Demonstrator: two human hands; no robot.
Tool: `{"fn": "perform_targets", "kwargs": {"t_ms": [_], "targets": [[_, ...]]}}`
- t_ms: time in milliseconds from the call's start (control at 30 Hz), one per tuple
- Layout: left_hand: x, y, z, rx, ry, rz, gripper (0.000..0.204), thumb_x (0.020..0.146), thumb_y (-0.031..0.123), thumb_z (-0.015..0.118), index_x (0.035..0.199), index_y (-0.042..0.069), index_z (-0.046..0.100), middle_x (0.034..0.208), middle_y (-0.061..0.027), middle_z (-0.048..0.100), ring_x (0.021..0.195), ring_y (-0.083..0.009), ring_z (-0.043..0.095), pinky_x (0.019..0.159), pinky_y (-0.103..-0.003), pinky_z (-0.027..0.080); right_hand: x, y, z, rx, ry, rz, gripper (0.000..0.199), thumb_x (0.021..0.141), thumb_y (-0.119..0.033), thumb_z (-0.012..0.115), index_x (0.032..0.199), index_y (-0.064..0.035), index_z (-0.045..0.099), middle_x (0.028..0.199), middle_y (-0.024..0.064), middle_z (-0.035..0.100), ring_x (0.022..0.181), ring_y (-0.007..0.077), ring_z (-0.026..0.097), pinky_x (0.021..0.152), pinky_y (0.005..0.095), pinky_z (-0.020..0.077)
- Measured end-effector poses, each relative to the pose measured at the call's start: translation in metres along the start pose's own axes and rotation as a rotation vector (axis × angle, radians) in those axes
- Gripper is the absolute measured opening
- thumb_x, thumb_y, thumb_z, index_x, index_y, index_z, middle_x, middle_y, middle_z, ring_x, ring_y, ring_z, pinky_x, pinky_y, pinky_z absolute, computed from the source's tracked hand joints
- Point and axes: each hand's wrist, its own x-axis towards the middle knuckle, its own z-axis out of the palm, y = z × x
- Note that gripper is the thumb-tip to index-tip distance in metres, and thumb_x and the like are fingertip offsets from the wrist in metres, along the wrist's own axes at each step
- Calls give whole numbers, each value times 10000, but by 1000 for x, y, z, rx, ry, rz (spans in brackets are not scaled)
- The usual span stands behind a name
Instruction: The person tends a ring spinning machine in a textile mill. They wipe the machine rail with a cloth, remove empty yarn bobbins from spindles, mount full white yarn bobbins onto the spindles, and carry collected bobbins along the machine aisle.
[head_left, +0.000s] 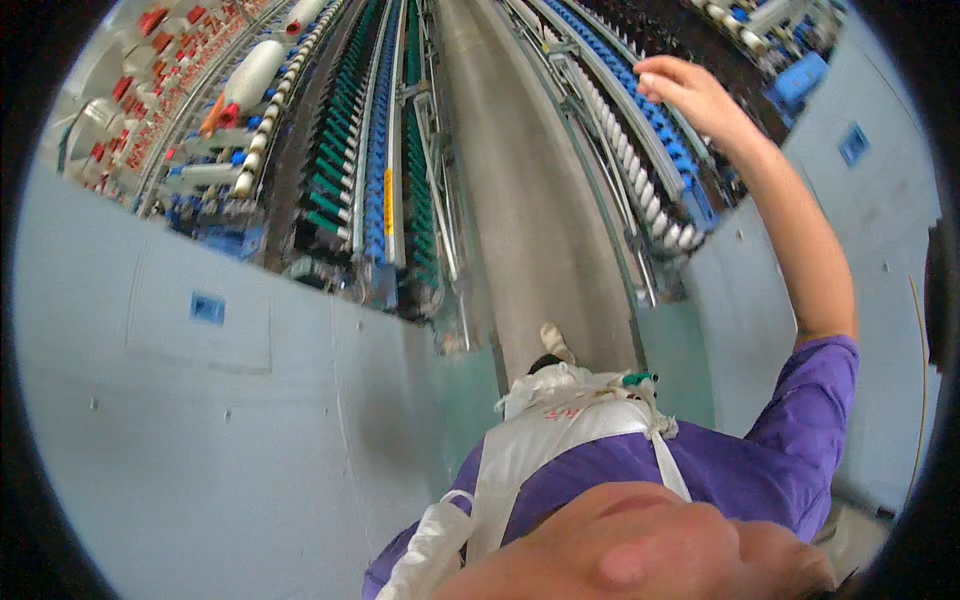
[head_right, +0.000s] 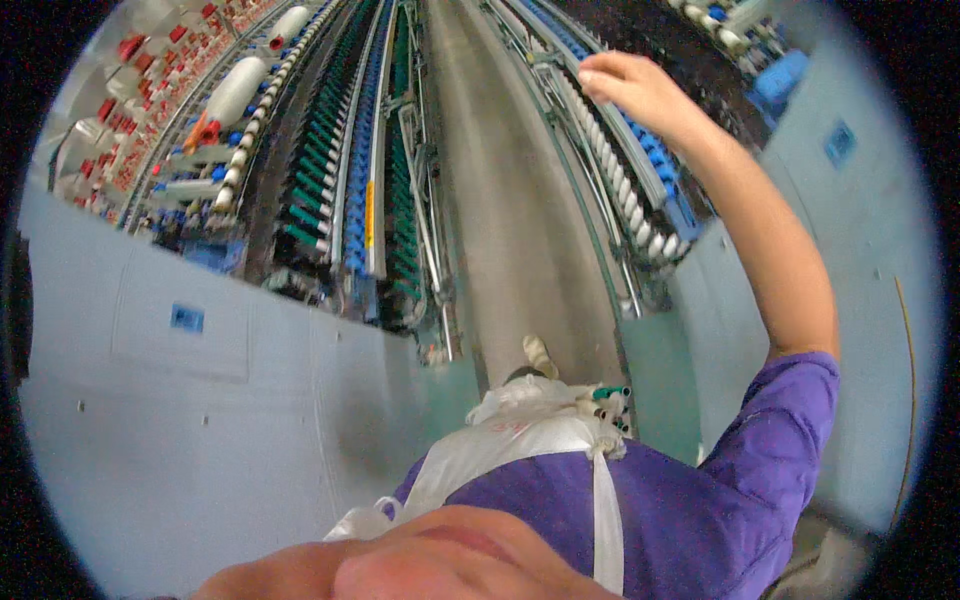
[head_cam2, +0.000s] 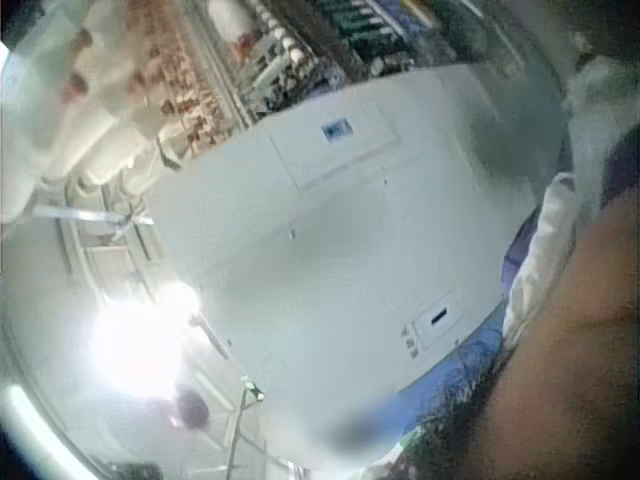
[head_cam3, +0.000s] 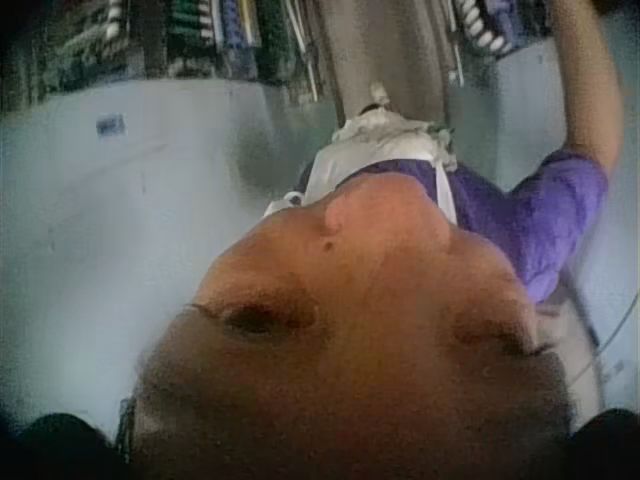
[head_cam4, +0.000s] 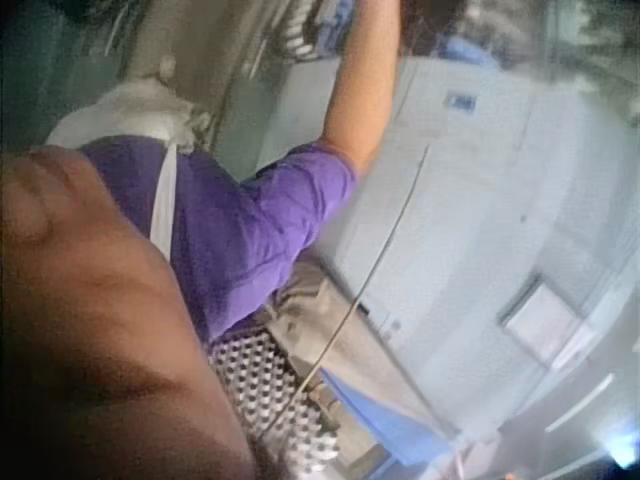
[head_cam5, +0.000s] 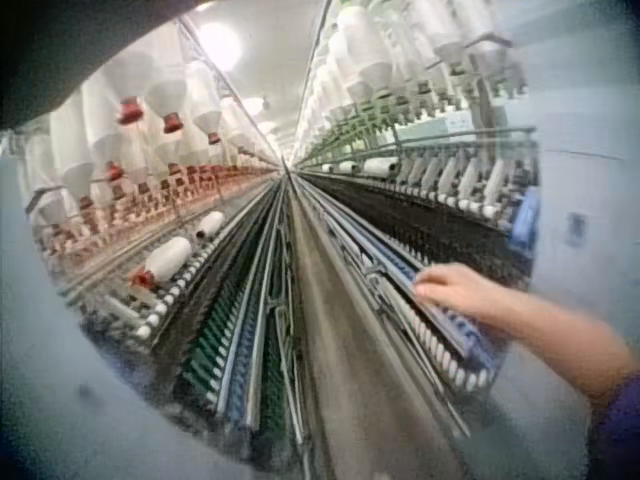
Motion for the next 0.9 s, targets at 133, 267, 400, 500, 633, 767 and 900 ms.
{"fn": "perform_targets", "kwargs": {"t_ms": [133,267,400,500,633,767,900], "targets": [[85,143,-54,-98,23,2,513,953,411,478,1254,6,569,1217,-240,604,1122,-359,591,941,-461,463,193,123,-38,-713,233,-88,457,901,-334,621,1258,-55,566,1062,121,685,990,241,653,862,360,504],[168,365,-187,-98,205,221,489,952,392,492,1226,-2,583,1191,-228,623,1088,-354,611,914,-461,476,371,207,-77,-1089,372,53,460,897,-337,591,1269,-71,544,1148,163,648,1061,337,621,880,466,514],[240,681,-346,-99,421,760,452,937,356,545,1225,10,580,1150,-190,652,1083,-318,621,912,-427,480,515,282,-126,-1281,452,72,377,884,-303,612,1143,-39,540,1138,169,621,1049,361,610,868,483,518],[276,895,-431,-226,366,1054,453,936,256,611,1292,-12,532,1167,-137,653,1034,-223,631,896,-330,490,622,342,-166,-1436,446,150,508,856,-275,629,1278,-25,495,1176,179,602,1112,356,572,902,456,493],[327,1032,-476,-229,378,1127,351,945,223,594,1224,12,576,1086,-124,677,952,-217,647,822,-336,507,755,413,-209,-1465,411,374,401,843,-211,657,1182,-18,569,1074,193,629,986,328,619,814,446,505],[401,1029,-463,-148,219,762,384,890,319,614,1174,61,614,1084,-170,677,1032,-322,645,863,-418,508,867,465,-246,-1453,412,605,276,811,-133,684,1045,12,669,941,203,660,858,294,652,715,408,512],[447,985,-461,-24,88,250,379,874,373,585,1085,61,627,1038,-191,671,997,-352,639,827,-444,506,930,519,-283,-1403,192,786,645,817,-219,682,1372,-91,379,1128,211,626,1016,357,624,838,494,508]]}}
